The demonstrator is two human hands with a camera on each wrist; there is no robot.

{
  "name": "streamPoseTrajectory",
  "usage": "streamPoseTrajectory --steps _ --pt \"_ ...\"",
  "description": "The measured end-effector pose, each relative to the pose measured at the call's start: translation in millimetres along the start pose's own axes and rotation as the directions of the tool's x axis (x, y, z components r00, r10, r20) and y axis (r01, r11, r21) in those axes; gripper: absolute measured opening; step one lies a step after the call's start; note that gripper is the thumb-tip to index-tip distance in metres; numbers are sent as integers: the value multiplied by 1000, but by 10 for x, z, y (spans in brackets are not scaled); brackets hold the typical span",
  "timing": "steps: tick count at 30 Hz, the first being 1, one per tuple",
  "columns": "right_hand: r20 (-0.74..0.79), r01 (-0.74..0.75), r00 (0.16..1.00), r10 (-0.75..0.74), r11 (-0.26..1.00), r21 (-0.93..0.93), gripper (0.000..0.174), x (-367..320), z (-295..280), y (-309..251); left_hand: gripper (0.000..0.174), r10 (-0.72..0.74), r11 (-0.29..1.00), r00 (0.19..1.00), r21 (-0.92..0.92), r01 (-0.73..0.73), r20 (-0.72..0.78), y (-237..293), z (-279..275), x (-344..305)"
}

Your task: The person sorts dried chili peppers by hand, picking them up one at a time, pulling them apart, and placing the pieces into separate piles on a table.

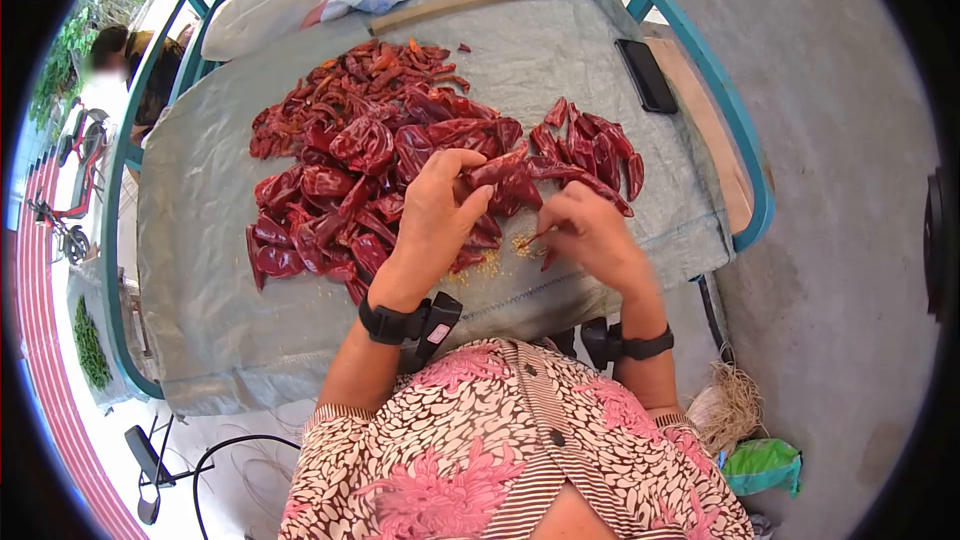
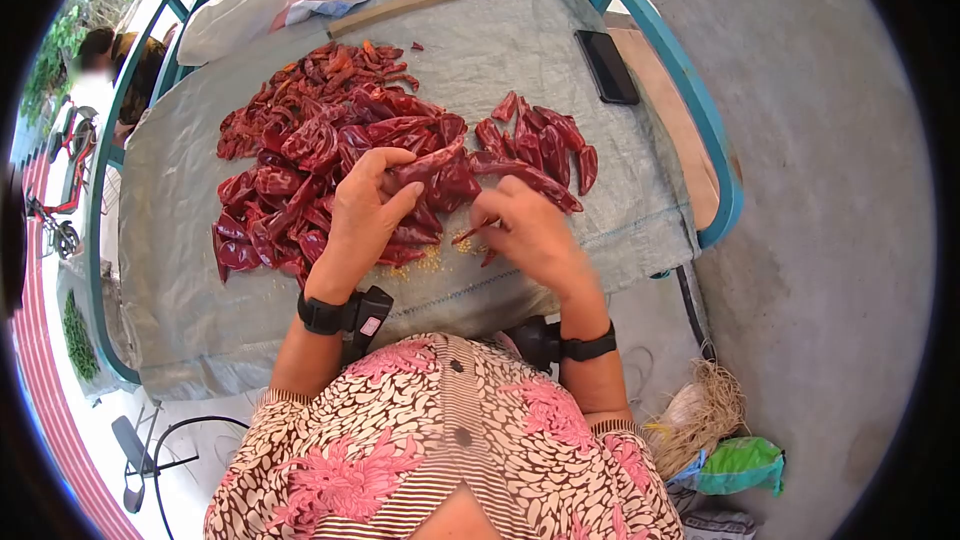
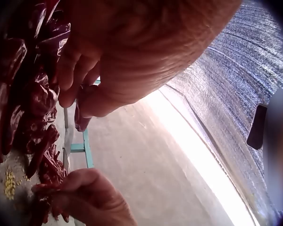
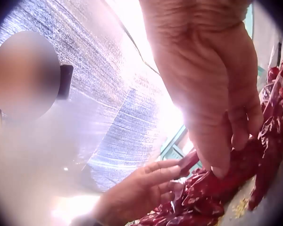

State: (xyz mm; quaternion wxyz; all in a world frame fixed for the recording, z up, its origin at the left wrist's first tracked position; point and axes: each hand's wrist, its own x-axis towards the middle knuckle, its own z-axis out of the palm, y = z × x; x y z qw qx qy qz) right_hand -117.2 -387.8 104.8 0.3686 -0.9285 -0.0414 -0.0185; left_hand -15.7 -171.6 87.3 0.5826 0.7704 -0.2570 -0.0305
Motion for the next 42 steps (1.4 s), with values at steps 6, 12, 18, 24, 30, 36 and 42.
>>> streamPoseTrajectory --steps 6,12,18,24,30,36,42 --pt "-104 -117 968 230 774 622 13 -44 -138 -13 28 13 999 998 34 -16 66 59 6 -10" --pt "-130 -10 947 292 432 902 16 13 -26 -44 27 -128 991 929 81 106 346 82 -87 -54" --pt "-178 -123 936 303 757 642 22 8 82 71 27 13 974 949 212 -84 314 21 -116 -108" --pt "10 -81 996 85 976 -200 33 -225 97 76 25 -23 977 947 210 -47 320 -3 -116 -84" --pt "-90 -94 993 75 968 -233 35 -189 216 105 22 -16 981 966 189 -34 260 125 -102 -67" --pt "-145 -122 967 210 878 463 24 -149 12 -95 34 31 997 967 -80 -11 254 262 -23 -86" --pt "-179 -88 954 242 793 603 28 -103 64 -34 39 47 997 950 -70 -26 309 215 23 -81"
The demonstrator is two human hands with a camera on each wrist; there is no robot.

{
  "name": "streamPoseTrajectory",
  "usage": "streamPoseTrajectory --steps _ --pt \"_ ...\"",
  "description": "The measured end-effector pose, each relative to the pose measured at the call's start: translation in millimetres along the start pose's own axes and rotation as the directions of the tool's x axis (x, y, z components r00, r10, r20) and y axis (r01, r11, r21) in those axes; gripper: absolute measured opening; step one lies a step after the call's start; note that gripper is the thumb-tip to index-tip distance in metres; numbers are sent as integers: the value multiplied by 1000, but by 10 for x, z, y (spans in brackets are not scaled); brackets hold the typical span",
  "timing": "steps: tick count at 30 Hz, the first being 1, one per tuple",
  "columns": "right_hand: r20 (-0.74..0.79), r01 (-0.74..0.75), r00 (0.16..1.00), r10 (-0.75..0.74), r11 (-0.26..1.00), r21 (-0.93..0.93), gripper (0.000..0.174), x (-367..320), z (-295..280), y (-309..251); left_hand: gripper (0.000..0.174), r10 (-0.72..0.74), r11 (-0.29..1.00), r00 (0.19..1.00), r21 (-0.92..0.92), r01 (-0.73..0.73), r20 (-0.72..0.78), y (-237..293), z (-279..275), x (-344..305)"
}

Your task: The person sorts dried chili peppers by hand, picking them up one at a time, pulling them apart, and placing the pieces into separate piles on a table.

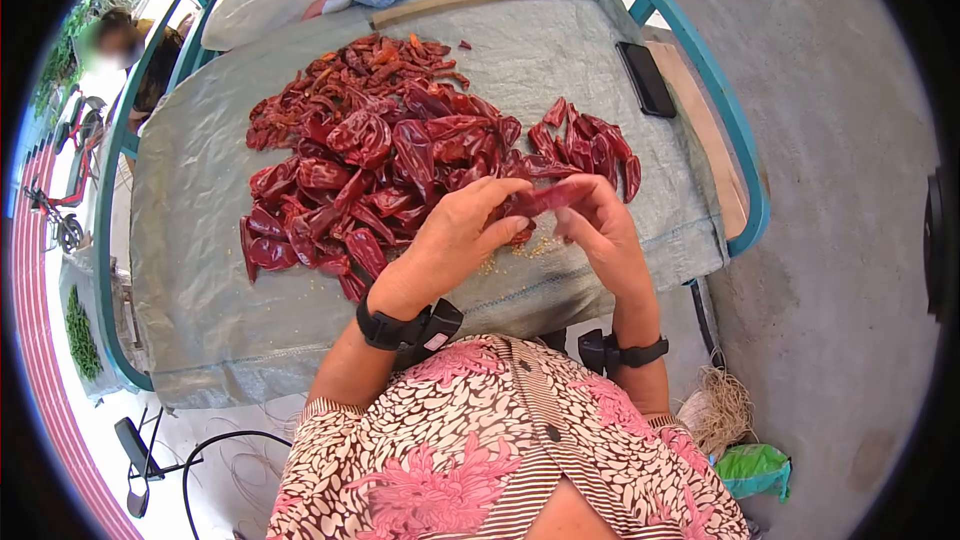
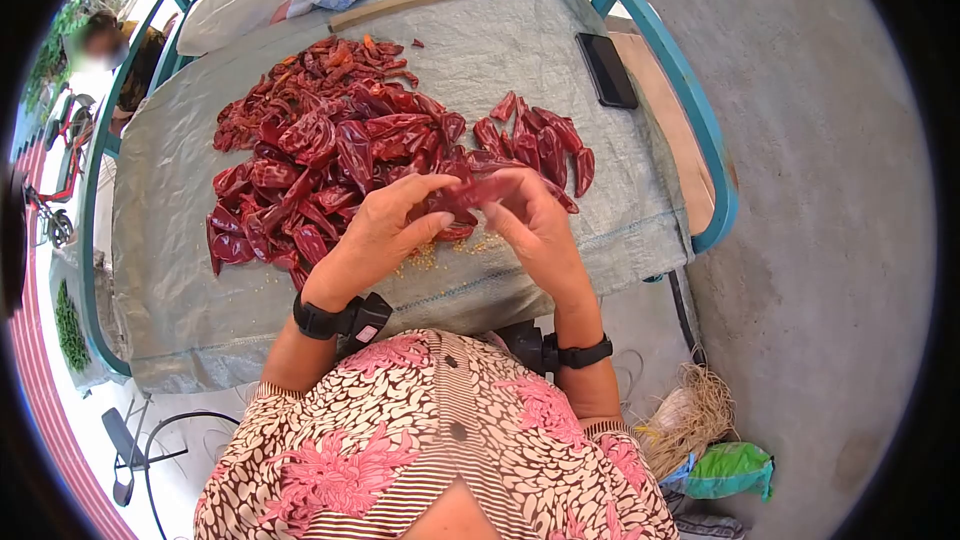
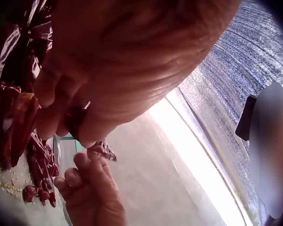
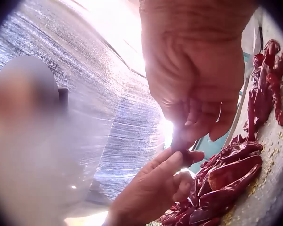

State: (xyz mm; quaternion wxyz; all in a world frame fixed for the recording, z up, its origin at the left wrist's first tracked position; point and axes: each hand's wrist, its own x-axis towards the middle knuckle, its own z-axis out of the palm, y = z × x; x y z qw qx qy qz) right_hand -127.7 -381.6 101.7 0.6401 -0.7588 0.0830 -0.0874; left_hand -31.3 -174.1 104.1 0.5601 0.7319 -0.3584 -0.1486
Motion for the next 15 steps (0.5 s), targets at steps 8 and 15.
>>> streamPoseTrajectory --steps 8,15 --pt "13 231 904 -427 462 -856 38 359 -53 316 51 47 976 953 219 20 -299 -232 56 141" --pt "-45 236 861 -506 476 -847 23 445 -98 415 54 -1 990 936 130 50 -351 -199 35 127"
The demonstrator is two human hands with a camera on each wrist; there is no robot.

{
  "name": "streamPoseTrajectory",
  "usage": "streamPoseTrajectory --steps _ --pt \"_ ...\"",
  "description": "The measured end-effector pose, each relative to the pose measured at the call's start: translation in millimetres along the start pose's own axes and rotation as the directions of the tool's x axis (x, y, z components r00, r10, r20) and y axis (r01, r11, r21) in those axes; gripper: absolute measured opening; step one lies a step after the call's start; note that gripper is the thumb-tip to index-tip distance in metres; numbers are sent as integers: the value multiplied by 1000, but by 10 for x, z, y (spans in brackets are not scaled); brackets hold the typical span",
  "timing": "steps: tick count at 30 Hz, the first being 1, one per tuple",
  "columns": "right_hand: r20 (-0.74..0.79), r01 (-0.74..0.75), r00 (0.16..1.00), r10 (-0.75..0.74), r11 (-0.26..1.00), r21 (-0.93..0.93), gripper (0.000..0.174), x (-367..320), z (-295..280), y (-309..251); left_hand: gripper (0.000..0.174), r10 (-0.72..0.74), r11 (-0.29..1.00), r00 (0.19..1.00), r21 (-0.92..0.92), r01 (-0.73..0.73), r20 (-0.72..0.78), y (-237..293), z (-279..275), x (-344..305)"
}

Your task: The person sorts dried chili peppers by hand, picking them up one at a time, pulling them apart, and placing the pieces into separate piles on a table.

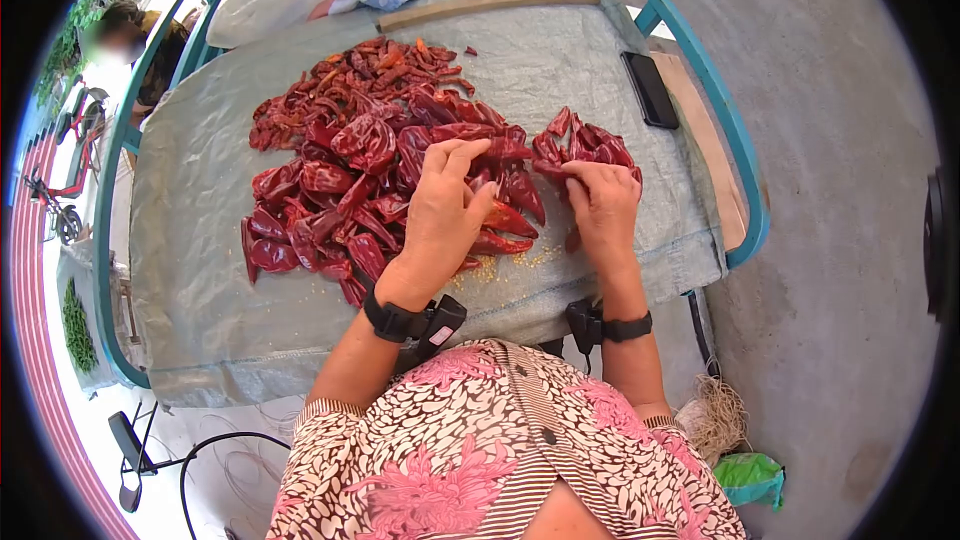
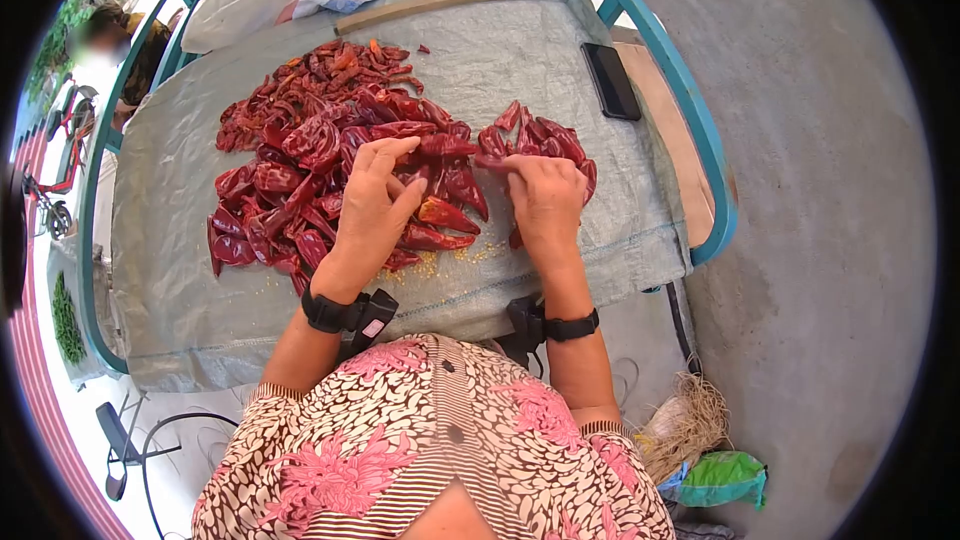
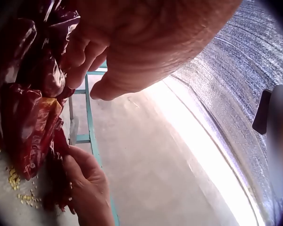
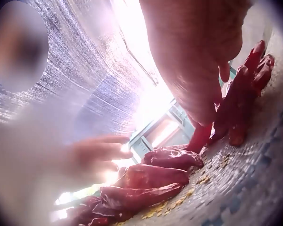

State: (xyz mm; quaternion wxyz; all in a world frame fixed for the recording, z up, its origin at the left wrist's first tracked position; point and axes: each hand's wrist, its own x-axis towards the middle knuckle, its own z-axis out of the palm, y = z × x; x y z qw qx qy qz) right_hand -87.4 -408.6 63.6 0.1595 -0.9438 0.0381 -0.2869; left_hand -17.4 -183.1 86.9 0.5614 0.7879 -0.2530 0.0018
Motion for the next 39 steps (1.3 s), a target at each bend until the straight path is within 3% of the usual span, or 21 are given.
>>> streamPoseTrajectory --steps 3,6,7,10,11,14,15,18,21,27,30,33,36,37,39 --pt "-67 -150 985 160 979 139 19 3 -64 -60 47 33 998 999 -45 -33 17 -13 -17 -6" --pt "149 -345 934 325 710 613 19 -35 -116 -232 40 21 984 1000 -175 -17 22 114 3 -11" --pt "200 -343 939 282 700 626 18 -36 -181 -348 37 9 974 1000 -229 -4 23 147 16 -14" --pt "249 -284 955 159 726 626 18 -44 -210 -427 36 98 987 990 -137 -84 101 25 27 -12" --pt "170 -260 965 198 760 595 20 -7 -182 -420 35 68 982 995 -182 -54 67 26 49 -25" --pt "-17 -70 997 72 992 105 24 102 -130 -265 35 -43 973 999 -227 47 23 -21 46 -20" --pt "39 -103 994 101 993 59 31 117 -91 -184 34 -54 975 998 -212 61 38 -29 36 -8" --pt "81 -10 996 23 987 -161 36 138 51 -65 33 -24 960 996 -281 -1 -87 48 111 4" --pt "108 81 993 -52 955 -284 36 173 101 -95 35 -29 964 998 -267 14 -51 65 102 -2" --pt "119 116 990 -82 942 -316 28 232 288 -26 37 71 978 996 -199 -59 53 -60 92 -36" --pt "-35 -46 999 41 986 -161 24 250 249 -7 37 81 976 996 -204 -71 40 -21 98 -41" --pt "-91 -158 981 169 981 110 22 252 25 -143 35 52 976 999 -211 -49 8 49 65 -26" --pt "194 -312 950 244 766 562 22 193 -212 -396 34 9 943 997 -332 -36 -80 127 119 -20" --pt "230 -231 966 121 805 547 22 158 -276 -409 34 16 939 1000 -344 -23 -24 83 128 -25" --pt "242 -255 961 134 769 587 23 48 -297 -406 34 31 931 996 -365 1 83 -25 131 -34"
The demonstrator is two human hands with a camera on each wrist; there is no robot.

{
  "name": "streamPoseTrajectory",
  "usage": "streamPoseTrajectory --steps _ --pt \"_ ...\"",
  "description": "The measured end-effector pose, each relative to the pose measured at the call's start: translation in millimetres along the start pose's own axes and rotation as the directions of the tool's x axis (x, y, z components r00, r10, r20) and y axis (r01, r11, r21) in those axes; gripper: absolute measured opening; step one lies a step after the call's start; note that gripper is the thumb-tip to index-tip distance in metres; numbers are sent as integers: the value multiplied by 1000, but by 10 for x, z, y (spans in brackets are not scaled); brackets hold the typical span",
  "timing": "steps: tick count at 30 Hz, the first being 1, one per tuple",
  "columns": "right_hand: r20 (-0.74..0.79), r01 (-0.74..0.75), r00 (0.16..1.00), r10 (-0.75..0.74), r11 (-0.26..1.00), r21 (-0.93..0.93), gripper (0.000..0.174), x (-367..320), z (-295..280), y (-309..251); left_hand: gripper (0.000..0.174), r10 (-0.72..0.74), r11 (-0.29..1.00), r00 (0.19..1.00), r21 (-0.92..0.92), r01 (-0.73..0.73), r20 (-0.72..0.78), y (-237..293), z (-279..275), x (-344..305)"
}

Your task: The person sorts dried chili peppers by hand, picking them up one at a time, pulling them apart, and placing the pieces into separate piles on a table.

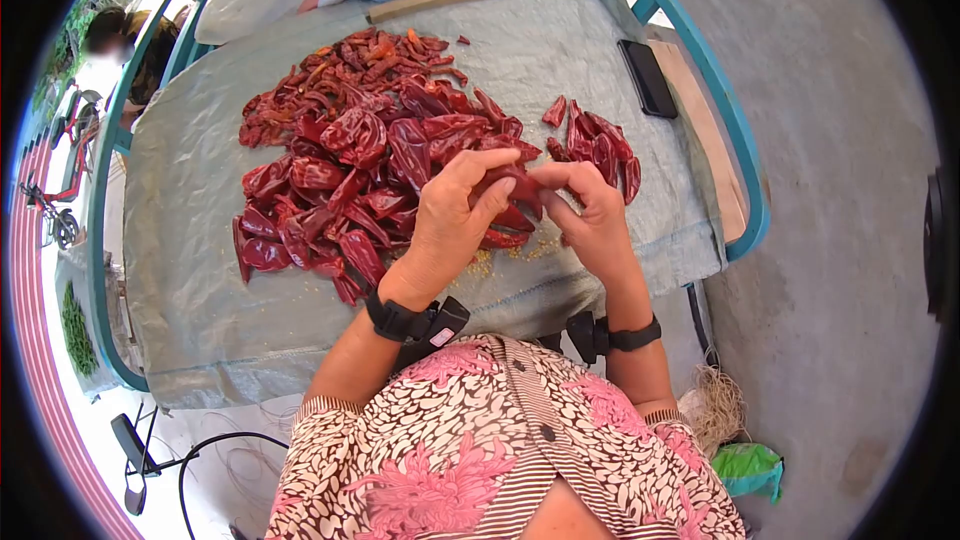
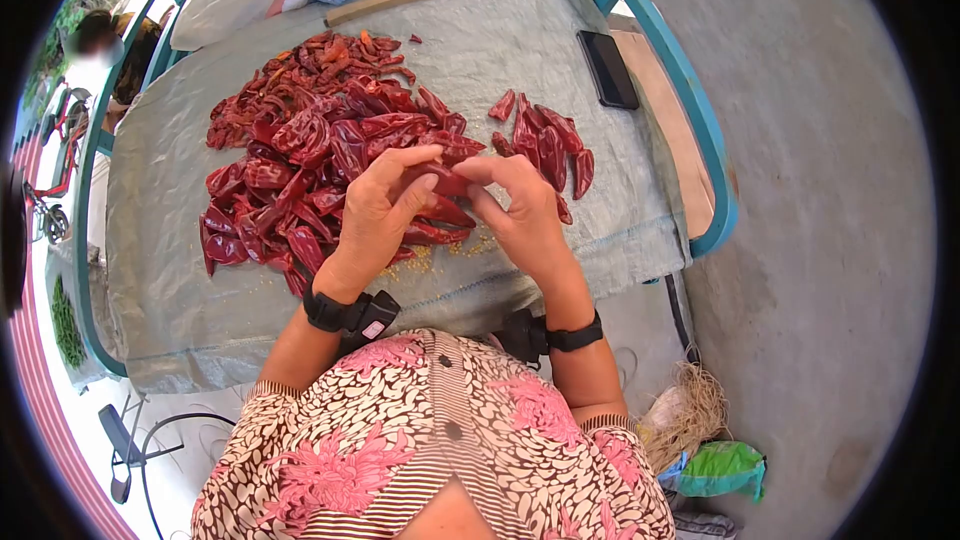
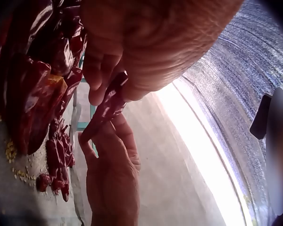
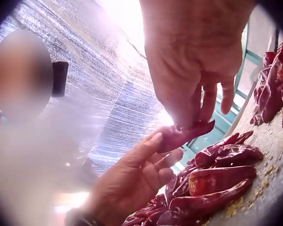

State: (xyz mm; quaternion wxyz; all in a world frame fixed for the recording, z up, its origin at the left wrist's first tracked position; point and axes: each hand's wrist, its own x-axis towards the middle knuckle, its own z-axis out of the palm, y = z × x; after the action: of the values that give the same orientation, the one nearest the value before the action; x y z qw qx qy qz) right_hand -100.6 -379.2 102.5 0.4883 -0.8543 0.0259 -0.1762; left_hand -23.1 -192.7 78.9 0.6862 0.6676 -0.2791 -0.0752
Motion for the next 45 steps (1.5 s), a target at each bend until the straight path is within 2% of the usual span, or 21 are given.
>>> streamPoseTrajectory --steps 1,3,5,8,9,12,15,18,21,24,27,28,31,32,35,36,39,42,45 --pt "2 -8 1000 8 1000 29 24 -32 -1 22 33 -6 999 1000 34 7 -19 -5 -1 -10" --pt "-128 -65 990 53 994 -91 26 -61 -127 124 32 -15 995 998 102 21 -63 16 -11 -23" --pt "-258 -154 961 96 964 -215 26 -112 -269 259 39 -81 997 992 1 81 -96 -33 -47 -7" --pt "-218 -173 973 79 874 -454 32 -228 -414 387 49 -25 999 988 -25 21 -155 -61 -32 39" --pt "-198 -169 977 75 836 -522 34 -257 -430 405 46 -8 1000 987 -2 8 -161 -47 -19 34" --pt "-141 -205 978 152 809 -551 37 -318 -388 522 39 26 998 989 64 -17 -143 -26 -10 7" --pt "-168 -216 974 149 828 -517 33 -335 -368 496 33 19 994 998 108 -13 -61 -57 -40 -10" --pt "-309 -139 951 20 919 -368 28 -265 -359 466 30 20 988 1000 151 -20 -2 11 -42 -28" --pt "-255 -88 965 63 992 -86 22 -237 -291 259 29 3 997 999 81 -6 35 154 32 -24" --pt "-63 -3 998 -2 997 -80 21 -264 -200 94 27 80 993 989 78 -90 122 161 91 -40" --pt "-52 -25 998 19 995 -101 20 -279 -221 52 24 -75 996 989 53 68 130 94 75 -67" --pt "-139 -115 984 109 993 -34 22 -281 -230 82 27 -88 992 991 96 78 103 52 57 -62" --pt "-219 -146 972 83 946 -291 26 -298 -416 255 33 -170 980 984 -114 162 -60 91 25 -36" --pt "-211 -216 965 155 926 -309 30 -331 -470 306 42 -186 965 981 -195 173 -49 31 -19 -12" --pt "-160 -212 976 147 809 -548 31 -416 -492 414 47 -41 999 989 14 44 -144 48 -12 21" --pt "-146 -226 974 174 807 -546 30 -427 -475 405 54 -24 997 992 63 32 -122 22 -36 18" --pt "-134 -271 963 236 818 -507 30 -435 -396 431 47 -8 995 989 93 21 -146 -19 -19 -7" --pt "-176 -323 945 274 864 -387 31 -424 -389 497 36 8 988 998 155 2 -62 -53 -77 -12" --pt "-189 -354 930 315 906 -233 32 -376 -418 468 27 -15 995 996 98 24 -86 -49 -35 -15"
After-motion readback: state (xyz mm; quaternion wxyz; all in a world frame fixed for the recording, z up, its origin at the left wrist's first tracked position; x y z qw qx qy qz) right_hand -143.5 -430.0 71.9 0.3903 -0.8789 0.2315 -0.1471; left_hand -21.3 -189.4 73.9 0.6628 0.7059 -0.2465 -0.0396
